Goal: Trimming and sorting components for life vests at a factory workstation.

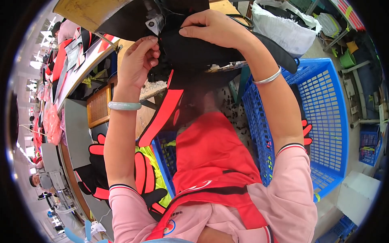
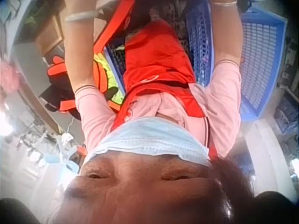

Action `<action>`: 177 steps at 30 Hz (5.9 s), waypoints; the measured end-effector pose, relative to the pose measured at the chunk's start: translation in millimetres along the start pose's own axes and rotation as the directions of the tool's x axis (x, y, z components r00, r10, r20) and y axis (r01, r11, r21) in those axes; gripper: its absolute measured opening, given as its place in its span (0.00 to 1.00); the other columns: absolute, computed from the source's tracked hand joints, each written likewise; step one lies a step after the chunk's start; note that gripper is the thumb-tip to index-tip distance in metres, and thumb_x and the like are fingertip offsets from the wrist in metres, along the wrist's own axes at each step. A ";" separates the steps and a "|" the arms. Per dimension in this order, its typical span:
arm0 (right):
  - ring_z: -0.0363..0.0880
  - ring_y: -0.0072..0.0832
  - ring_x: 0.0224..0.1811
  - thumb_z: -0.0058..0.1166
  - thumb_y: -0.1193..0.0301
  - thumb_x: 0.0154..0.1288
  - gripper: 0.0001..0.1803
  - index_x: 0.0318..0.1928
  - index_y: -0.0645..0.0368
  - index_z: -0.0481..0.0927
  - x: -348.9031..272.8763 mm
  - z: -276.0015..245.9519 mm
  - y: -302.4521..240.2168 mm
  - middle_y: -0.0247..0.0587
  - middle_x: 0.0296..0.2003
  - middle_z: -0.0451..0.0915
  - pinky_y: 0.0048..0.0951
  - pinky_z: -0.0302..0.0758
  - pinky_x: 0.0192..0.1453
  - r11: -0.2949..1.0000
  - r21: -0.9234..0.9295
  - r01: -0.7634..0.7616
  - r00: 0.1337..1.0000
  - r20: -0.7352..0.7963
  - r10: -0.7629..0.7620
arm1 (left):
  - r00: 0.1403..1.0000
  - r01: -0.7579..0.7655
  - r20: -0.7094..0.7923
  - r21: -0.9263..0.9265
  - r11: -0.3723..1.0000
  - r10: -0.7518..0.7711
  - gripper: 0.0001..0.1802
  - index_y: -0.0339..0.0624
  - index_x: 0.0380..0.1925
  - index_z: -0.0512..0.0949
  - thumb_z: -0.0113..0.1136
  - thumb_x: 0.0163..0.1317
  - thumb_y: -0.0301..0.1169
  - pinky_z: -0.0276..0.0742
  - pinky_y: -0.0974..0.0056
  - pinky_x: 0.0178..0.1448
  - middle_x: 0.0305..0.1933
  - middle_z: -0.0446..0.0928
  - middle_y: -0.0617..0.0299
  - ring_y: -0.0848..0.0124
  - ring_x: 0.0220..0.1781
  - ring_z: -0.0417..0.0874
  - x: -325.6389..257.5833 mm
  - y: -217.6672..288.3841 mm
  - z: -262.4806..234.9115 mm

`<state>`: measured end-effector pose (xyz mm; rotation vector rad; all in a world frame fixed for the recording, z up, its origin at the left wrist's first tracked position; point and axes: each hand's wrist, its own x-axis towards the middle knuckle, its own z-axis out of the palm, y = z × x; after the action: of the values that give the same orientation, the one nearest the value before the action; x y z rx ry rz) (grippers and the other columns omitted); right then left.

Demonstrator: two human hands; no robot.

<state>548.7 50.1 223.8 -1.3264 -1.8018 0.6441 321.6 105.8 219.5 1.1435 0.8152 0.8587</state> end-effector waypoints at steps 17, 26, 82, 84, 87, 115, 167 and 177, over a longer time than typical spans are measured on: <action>0.75 0.15 0.37 0.59 0.63 0.67 0.16 0.46 0.64 0.81 -21.5 -12.7 -11.3 0.30 0.33 0.80 0.19 0.71 0.41 0.997 -0.025 -0.069 0.997 -0.030 0.069 | 0.998 -0.016 -0.061 -0.274 0.961 -0.001 0.12 0.40 0.34 0.77 0.56 0.67 0.38 0.71 0.68 0.35 0.30 0.75 0.63 0.72 0.31 0.76 -15.9 -9.0 -22.4; 0.76 0.15 0.32 0.61 0.70 0.64 0.11 0.42 0.65 0.81 -104.6 13.5 -46.4 0.33 0.29 0.81 0.20 0.72 0.37 0.987 0.152 0.050 0.998 0.040 -0.056 | 0.704 0.516 0.272 0.439 0.736 -0.656 0.25 0.39 0.56 0.73 0.43 0.74 0.49 0.77 0.66 0.46 0.43 0.80 0.60 0.73 0.42 0.80 -132.8 -124.7 -104.3; 0.70 0.15 0.33 0.58 0.61 0.66 0.17 0.40 0.67 0.81 -16.7 7.9 -14.6 0.29 0.29 0.77 0.21 0.70 0.37 0.984 0.019 -0.174 0.979 -0.101 0.175 | 0.999 -0.046 0.020 -0.147 0.988 0.050 0.06 0.38 0.34 0.77 0.62 0.63 0.29 0.65 0.73 0.26 0.26 0.74 0.67 0.80 0.23 0.71 -7.4 -5.4 -5.5; 0.71 0.15 0.32 0.58 0.61 0.66 0.18 0.40 0.67 0.81 -16.6 6.5 -11.6 0.29 0.28 0.77 0.21 0.70 0.37 0.982 0.044 -0.183 0.973 -0.138 0.187 | 0.999 -0.046 0.020 -0.150 0.988 0.050 0.06 0.38 0.34 0.77 0.63 0.62 0.29 0.65 0.73 0.26 0.25 0.74 0.67 0.80 0.23 0.70 -4.2 -6.2 -1.1; 0.71 0.15 0.32 0.59 0.60 0.66 0.18 0.41 0.67 0.81 -16.7 7.8 -10.7 0.29 0.28 0.77 0.21 0.70 0.37 0.992 0.016 -0.128 0.978 -0.163 0.129 | 0.995 -0.096 -0.007 -0.163 0.982 0.097 0.07 0.38 0.34 0.77 0.63 0.62 0.29 0.64 0.73 0.27 0.26 0.74 0.67 0.81 0.23 0.70 -4.7 -8.3 0.1; 0.70 0.19 0.33 0.58 0.67 0.65 0.13 0.39 0.66 0.79 -63.2 6.9 -56.7 0.33 0.28 0.75 0.22 0.69 0.38 0.998 -0.063 -0.003 0.999 -0.045 0.000 | 0.967 -0.246 0.134 0.294 0.924 0.215 0.14 0.35 0.43 0.81 0.62 0.63 0.33 0.75 0.70 0.41 0.35 0.80 0.63 0.74 0.36 0.78 -83.0 3.7 -1.6; 0.79 0.42 0.36 0.65 0.63 0.49 0.13 0.30 0.58 0.81 -105.7 -9.4 -113.7 0.42 0.27 0.78 0.39 0.74 0.39 0.669 -0.685 0.287 0.840 0.516 0.169 | 0.770 -0.548 0.621 0.528 0.648 0.146 0.14 0.34 0.35 0.77 0.64 0.57 0.34 0.73 0.62 0.39 0.30 0.76 0.54 0.63 0.32 0.77 -143.3 -49.2 29.4; 0.78 0.42 0.34 0.62 0.62 0.54 0.13 0.28 0.59 0.76 -98.2 -1.4 -94.1 0.41 0.24 0.76 0.40 0.71 0.39 0.708 -0.622 0.333 0.882 0.472 0.000 | 0.788 -0.453 0.138 0.790 0.414 0.601 0.30 0.45 0.47 0.70 0.72 0.42 0.33 0.58 0.51 0.64 0.51 0.72 0.56 0.55 0.52 0.73 -151.4 -93.4 43.2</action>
<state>512.5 -73.2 268.4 -1.5231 -2.6873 0.1401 306.6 -64.5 154.0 2.2663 1.0339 1.1689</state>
